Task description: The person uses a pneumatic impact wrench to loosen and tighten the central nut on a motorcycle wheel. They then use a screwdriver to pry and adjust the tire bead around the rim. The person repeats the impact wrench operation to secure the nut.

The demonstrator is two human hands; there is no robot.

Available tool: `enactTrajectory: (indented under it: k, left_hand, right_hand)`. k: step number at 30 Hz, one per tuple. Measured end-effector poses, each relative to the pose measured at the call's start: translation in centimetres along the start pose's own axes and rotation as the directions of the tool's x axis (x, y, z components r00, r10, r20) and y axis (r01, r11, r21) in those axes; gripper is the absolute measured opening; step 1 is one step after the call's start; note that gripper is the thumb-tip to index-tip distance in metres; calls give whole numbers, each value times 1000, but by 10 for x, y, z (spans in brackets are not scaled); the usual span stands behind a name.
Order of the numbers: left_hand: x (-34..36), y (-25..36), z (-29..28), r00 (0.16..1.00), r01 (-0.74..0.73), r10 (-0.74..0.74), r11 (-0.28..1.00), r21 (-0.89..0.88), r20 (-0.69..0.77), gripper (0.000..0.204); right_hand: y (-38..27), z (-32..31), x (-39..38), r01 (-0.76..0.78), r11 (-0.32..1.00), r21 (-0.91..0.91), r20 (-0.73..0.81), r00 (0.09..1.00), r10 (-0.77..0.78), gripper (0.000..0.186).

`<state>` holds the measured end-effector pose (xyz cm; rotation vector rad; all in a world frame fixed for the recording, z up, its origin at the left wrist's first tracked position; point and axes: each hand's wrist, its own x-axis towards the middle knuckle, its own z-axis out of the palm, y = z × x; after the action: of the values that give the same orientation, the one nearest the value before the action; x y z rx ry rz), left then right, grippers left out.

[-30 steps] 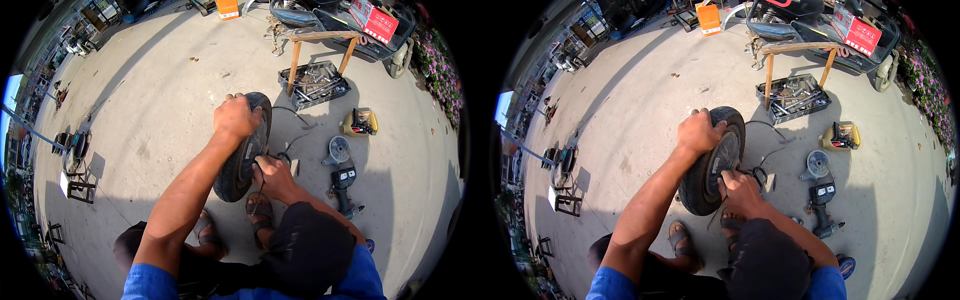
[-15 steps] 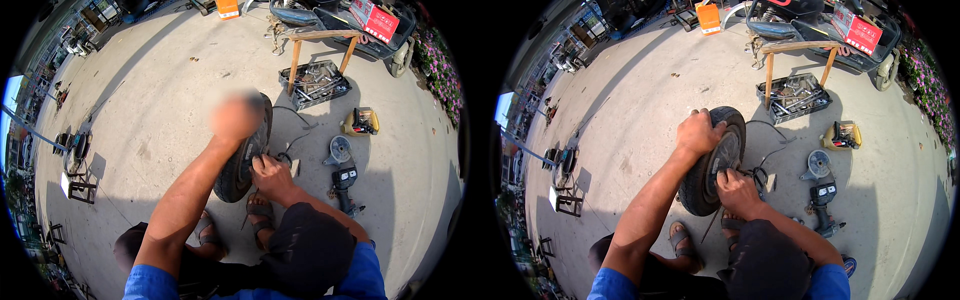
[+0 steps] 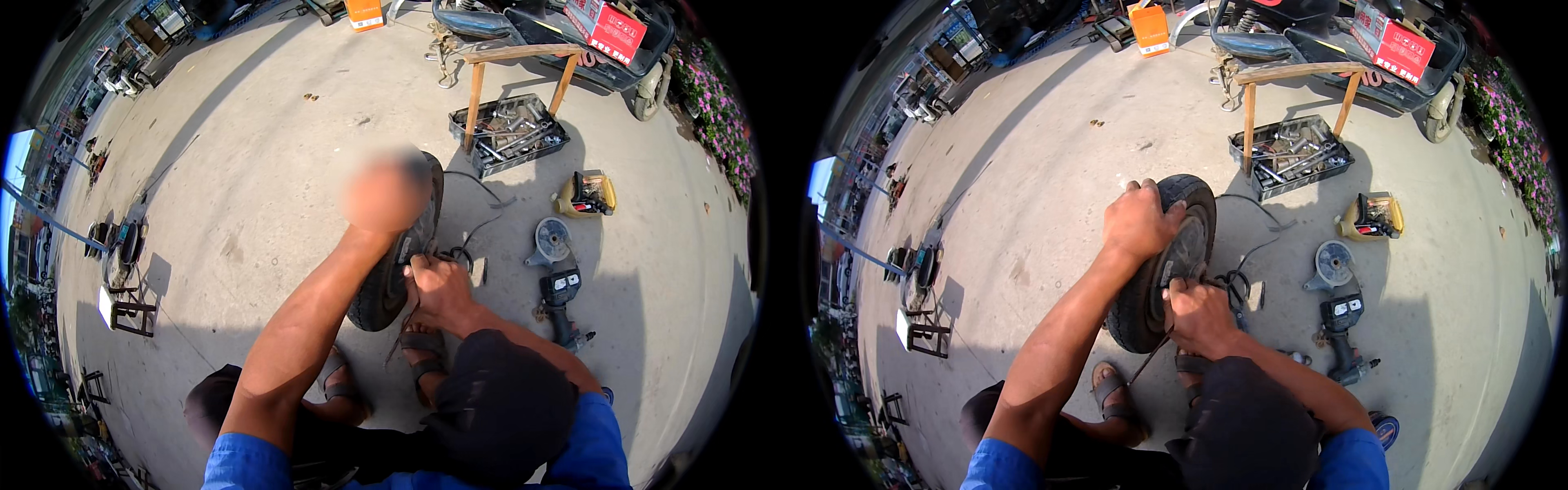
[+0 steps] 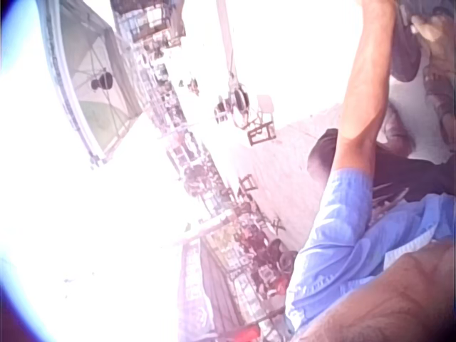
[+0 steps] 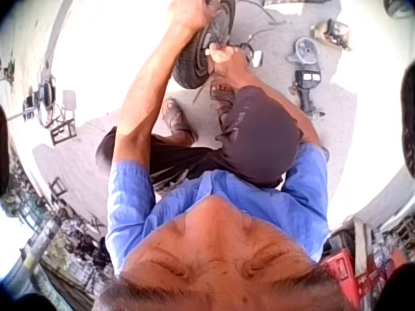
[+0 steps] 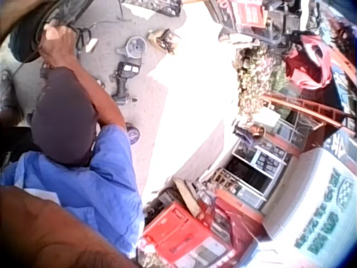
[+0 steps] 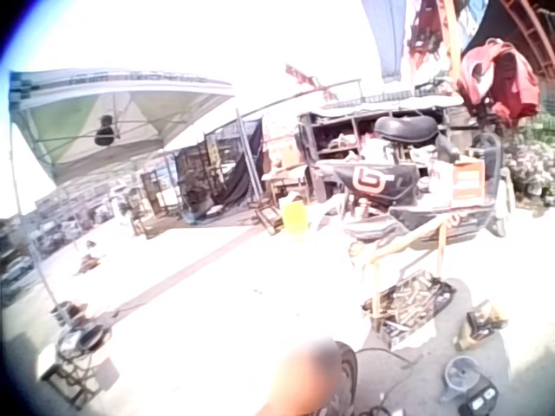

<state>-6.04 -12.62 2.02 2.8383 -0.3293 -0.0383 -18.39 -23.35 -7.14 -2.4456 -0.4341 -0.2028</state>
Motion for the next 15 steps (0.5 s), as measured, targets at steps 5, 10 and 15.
enactTrajectory:
  k: [5,10,15]
  left_hand:
    - [-5,12,-6,1000,-8,8,1000,15,29,58]
    - [-5,14,0,999,-32,33,999,14,-4,56]
    - [-3,13,-1,998,-66,66,998,23,-19,56]
  right_hand:
    - [2,3,-3,-101,991,92,-11,995,102,25]
    - [7,10,-11,-24,994,109,-162,986,42,21]
    - [8,13,-18,10,1000,0,-198,980,-10,19]
